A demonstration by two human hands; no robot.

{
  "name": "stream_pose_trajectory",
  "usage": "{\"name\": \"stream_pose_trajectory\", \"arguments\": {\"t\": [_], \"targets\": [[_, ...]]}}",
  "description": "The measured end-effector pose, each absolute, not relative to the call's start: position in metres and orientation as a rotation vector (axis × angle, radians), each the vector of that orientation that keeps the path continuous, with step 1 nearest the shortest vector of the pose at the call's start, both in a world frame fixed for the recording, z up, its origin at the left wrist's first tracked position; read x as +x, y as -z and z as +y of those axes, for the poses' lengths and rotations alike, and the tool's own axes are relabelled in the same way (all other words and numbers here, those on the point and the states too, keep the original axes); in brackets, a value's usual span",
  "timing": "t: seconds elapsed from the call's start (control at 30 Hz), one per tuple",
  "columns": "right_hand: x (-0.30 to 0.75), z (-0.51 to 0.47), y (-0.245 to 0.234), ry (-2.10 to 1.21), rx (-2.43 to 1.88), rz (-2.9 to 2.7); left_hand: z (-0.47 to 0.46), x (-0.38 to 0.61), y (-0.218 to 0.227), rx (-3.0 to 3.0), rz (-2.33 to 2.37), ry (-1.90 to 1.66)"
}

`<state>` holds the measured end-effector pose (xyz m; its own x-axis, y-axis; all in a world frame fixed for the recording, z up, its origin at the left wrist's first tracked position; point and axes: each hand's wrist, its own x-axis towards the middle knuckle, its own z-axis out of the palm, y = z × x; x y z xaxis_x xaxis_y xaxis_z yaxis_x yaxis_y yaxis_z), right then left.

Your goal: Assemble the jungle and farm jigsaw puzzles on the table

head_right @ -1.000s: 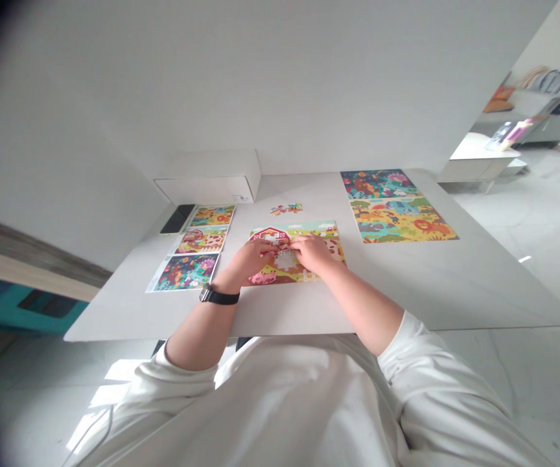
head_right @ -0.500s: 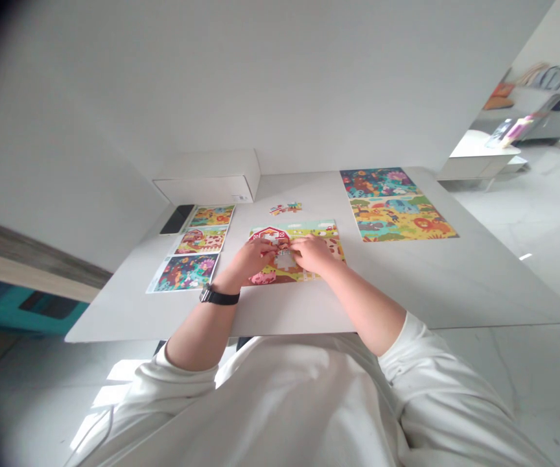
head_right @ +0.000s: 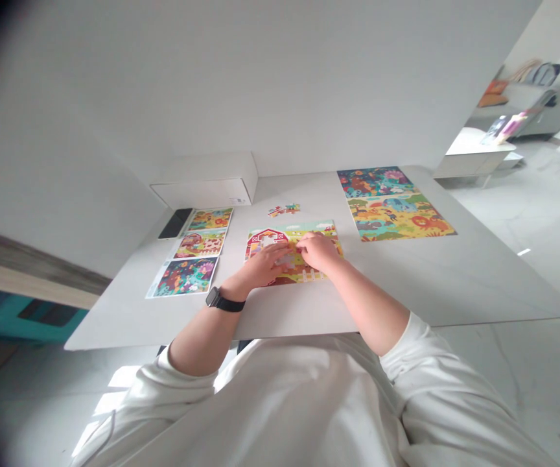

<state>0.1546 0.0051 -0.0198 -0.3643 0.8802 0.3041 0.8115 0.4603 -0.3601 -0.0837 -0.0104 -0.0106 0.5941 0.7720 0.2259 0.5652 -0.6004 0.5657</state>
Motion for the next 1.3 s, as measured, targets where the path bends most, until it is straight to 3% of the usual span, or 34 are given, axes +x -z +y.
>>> {"name": "stream_pose_trajectory", "arguments": {"t": [0.9, 1.3], "targets": [[0.148, -0.003, 0.005, -0.240, -1.554, -2.373, -0.005, -0.089, 0.021, 2.562, 1.075, -0.481], [0.153, 0.006, -0.009, -0.348, -1.557, -2.473, -0.013, -0.085, -0.015, 2.043, 1.310, -1.104]]}}
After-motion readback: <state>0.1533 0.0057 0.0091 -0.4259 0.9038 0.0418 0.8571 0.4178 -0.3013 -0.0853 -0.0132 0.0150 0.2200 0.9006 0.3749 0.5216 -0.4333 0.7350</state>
